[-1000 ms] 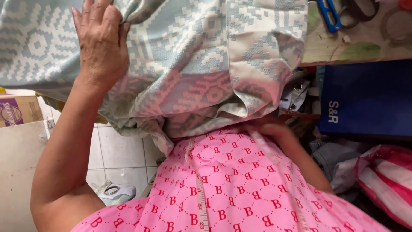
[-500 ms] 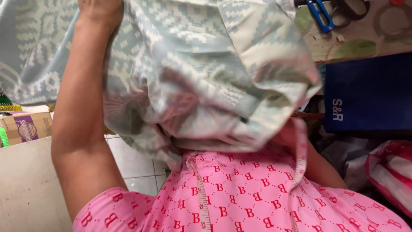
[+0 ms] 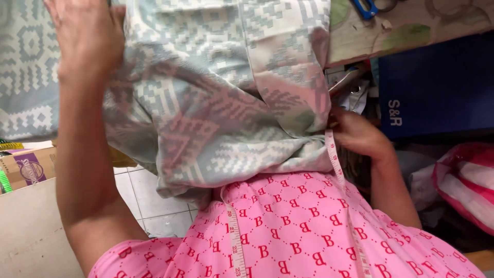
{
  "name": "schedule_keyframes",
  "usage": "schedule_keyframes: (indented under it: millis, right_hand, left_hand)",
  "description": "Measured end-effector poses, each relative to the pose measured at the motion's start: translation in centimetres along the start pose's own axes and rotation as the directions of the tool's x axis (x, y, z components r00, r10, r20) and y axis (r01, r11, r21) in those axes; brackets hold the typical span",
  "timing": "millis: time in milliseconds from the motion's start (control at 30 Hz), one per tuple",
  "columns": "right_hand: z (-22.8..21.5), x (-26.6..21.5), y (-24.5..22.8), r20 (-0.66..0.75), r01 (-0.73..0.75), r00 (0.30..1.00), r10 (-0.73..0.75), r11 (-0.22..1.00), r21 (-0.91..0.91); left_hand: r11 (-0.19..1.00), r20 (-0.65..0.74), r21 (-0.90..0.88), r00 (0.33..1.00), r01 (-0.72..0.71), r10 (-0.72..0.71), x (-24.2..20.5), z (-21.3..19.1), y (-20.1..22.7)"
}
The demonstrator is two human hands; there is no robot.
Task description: The person is folding and aligning the edge of a curtain fabric to prepare it for sewing a hem.
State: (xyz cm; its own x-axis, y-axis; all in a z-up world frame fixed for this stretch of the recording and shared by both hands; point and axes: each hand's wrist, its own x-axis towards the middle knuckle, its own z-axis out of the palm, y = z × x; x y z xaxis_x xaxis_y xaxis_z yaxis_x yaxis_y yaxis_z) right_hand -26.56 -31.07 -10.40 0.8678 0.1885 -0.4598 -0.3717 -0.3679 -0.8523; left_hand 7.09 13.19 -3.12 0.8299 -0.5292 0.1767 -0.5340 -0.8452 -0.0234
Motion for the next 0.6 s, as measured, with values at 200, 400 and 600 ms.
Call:
schedule_keyframes:
  millis: [200,400,600]
  right_hand:
    - [-5.2,-6.3,-2.2,0.114,-0.203,0.974,0.195,0.977,0.063]
    - [-7.7,-9.6,2.7,-0.504,-0.473,0.849,-0.159,0.199,-0.858]
    - [-3.1,-2.8,0.2,0.224,0.396,0.916,-0.332,0.835,-0.381]
  left_hand:
    - [0.923,0.161,-0.331,0.952,-0.195,0.259,-6.7,-8.0,17.7]
    - [0.545,-0.292,-0.724,0.903,-0.424,0.315,-12.4,-4.9,22.2]
    - [0.534,0.435,-0.81,0.859,0.242,0.27,-12.2,0.4,23.4]
